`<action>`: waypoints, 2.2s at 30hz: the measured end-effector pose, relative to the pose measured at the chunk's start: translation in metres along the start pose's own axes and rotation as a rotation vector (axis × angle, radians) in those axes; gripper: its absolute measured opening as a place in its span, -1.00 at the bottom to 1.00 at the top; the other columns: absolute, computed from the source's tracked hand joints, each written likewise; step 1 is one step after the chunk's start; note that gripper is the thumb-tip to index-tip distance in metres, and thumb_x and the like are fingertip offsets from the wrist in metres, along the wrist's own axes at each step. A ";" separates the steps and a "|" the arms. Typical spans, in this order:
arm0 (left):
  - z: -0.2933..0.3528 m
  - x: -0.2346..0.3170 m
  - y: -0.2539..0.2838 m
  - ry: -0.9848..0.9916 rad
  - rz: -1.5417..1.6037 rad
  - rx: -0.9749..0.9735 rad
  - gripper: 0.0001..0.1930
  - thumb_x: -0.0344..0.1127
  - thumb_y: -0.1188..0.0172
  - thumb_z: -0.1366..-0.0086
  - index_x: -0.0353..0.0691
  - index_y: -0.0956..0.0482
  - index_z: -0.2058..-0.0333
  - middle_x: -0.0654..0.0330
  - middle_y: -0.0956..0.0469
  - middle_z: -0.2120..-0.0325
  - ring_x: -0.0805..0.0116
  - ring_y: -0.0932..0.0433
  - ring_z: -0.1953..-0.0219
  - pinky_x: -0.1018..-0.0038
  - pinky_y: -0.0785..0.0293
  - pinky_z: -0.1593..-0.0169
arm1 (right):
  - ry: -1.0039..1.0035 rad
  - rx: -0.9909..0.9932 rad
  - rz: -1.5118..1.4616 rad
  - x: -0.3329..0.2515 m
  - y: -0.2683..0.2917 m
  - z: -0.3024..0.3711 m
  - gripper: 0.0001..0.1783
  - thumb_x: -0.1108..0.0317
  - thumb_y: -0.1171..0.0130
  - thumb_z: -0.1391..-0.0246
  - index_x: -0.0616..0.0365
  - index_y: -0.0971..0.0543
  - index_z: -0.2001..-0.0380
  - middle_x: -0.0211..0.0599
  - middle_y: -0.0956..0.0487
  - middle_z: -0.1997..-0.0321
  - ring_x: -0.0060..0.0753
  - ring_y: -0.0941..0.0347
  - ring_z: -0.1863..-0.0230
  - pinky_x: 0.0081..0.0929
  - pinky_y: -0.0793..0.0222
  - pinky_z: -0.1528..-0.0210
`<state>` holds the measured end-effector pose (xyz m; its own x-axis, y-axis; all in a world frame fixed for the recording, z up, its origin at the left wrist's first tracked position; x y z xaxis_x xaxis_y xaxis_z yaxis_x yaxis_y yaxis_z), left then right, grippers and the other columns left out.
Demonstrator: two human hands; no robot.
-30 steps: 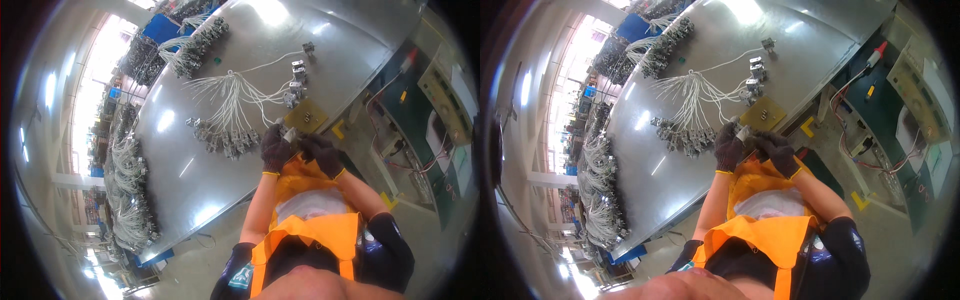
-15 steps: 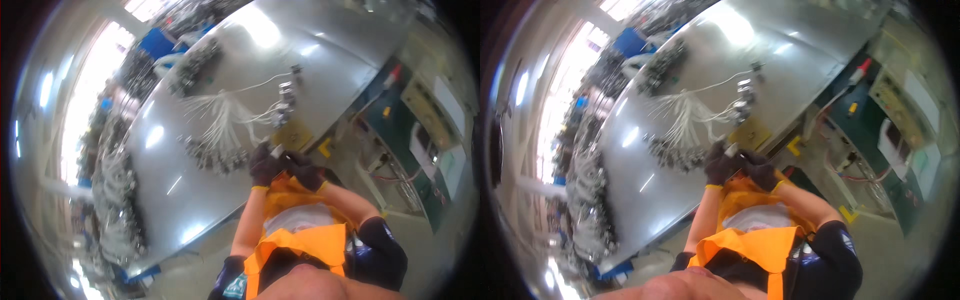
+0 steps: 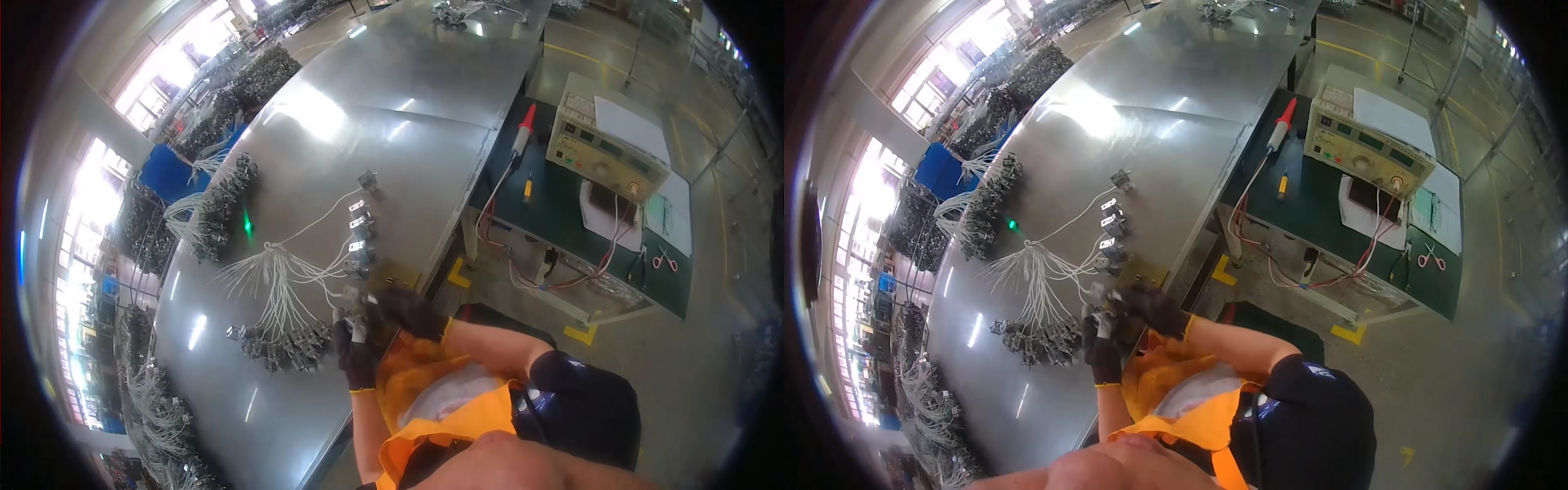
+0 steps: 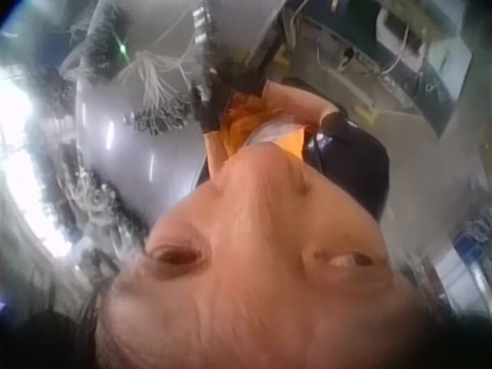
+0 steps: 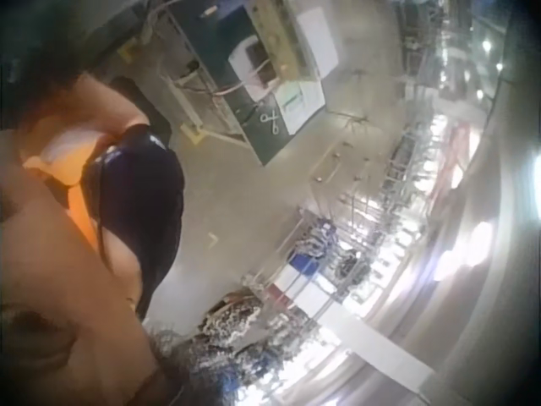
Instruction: Manual assembly and wiring of electronic components at an industrial workstation.
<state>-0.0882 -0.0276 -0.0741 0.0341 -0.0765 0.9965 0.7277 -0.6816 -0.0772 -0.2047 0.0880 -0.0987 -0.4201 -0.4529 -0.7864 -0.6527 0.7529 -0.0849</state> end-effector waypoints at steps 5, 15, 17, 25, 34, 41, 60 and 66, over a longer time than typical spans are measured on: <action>-0.016 -0.011 -0.005 -0.467 -0.756 0.000 -0.47 -0.37 -0.17 -0.28 -0.32 -0.29 -0.21 0.03 -0.49 0.03 0.21 -0.51 0.04 0.36 -0.42 -0.04 | -0.892 0.072 -0.342 0.015 0.024 -0.008 -0.72 0.26 -0.09 -0.27 0.13 -0.53 0.03 -0.34 -0.57 0.23 -0.58 -0.50 0.36 -0.56 -0.49 0.28; -0.021 -0.011 -0.005 -0.552 -0.740 0.024 -0.58 -0.27 -0.26 -0.20 -0.29 -0.44 0.00 -0.05 -0.57 0.19 0.07 -0.57 0.16 0.29 -0.50 0.12 | -0.891 -0.082 -0.270 -0.025 0.033 0.049 -0.59 0.27 -0.02 -0.33 0.15 -0.39 -0.18 -0.35 -0.58 0.24 -0.57 -0.48 0.39 -0.56 -0.49 0.28; -0.021 -0.022 -0.005 -0.148 -0.776 -0.094 -0.37 -0.28 -0.26 -0.24 -0.26 -0.27 -0.25 0.03 -0.53 0.02 0.32 -0.50 -0.04 0.41 -0.40 -0.10 | -0.856 -0.052 -0.299 -0.017 0.031 0.049 -0.59 0.28 -0.05 -0.31 0.14 -0.39 -0.17 -0.34 -0.58 0.24 -0.57 -0.50 0.37 -0.56 -0.49 0.28; -0.014 0.016 -0.013 -0.174 -0.565 -0.113 -0.42 -0.19 -0.26 -0.25 -0.31 -0.35 -0.18 -0.01 -0.55 0.05 0.25 -0.56 0.04 0.37 -0.44 -0.05 | -0.415 -0.208 0.158 -0.013 -0.007 0.027 -0.70 0.41 -0.11 -0.22 0.14 -0.55 -0.01 -0.20 -0.61 0.22 -0.34 -0.56 0.29 -0.45 -0.47 0.25; -0.017 -0.008 -0.012 -0.161 -0.498 0.011 -0.45 -0.18 -0.29 -0.21 -0.33 -0.43 -0.11 0.03 -0.60 0.11 0.25 -0.58 0.08 0.39 -0.46 -0.03 | -0.061 -0.398 0.386 -0.015 -0.002 0.020 -0.82 0.46 -0.06 -0.22 0.10 -0.57 0.14 -0.20 -0.58 0.21 -0.31 -0.52 0.29 -0.47 -0.41 0.26; 0.002 -0.005 -0.020 -0.223 -0.215 0.206 -0.52 -0.18 -0.24 -0.23 -0.26 -0.46 -0.08 -0.09 -0.52 0.03 -0.08 -0.50 -0.02 0.23 -0.42 -0.09 | -0.884 -0.099 -0.294 -0.015 -0.007 0.042 -0.84 0.23 0.05 -0.31 0.03 -0.48 0.21 -0.50 -0.48 0.43 -0.69 -0.37 0.50 -0.69 -0.27 0.56; 0.043 0.067 0.067 -0.662 -1.154 0.200 -0.25 -0.44 -0.26 -0.12 -0.37 -0.14 -0.27 -0.21 -0.18 -0.27 -0.18 -0.18 -0.30 0.11 -0.17 -0.33 | -0.716 -0.512 -0.331 -0.027 -0.051 0.030 -0.71 0.39 -0.08 -0.25 0.23 -0.52 -0.01 -0.15 -0.61 0.07 -0.32 -0.57 0.08 -0.44 -0.51 0.06; -0.023 0.087 0.110 -0.357 -1.401 -0.325 -0.33 -0.42 -0.17 -0.15 -0.18 -0.21 -0.27 -0.17 -0.19 -0.26 -0.17 -0.18 -0.30 0.10 -0.17 -0.33 | -0.117 -0.583 0.313 0.002 -0.084 -0.010 -0.76 0.33 -0.16 -0.17 0.15 -0.60 0.12 0.13 -0.47 -0.12 0.02 -0.35 -0.22 -0.17 -0.25 -0.23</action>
<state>-0.0209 -0.1263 0.0038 -0.3520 0.9109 0.2152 0.1297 -0.1802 0.9750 -0.1570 0.0190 -0.0864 -0.5953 -0.1759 -0.7840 -0.7587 0.4442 0.4765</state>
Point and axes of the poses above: each hand's wrist, its own z-axis away from the middle knuckle, its own y-axis out of the back of the hand, x = y × z, the point moved 2 cm from there along -z, towards the middle knuckle
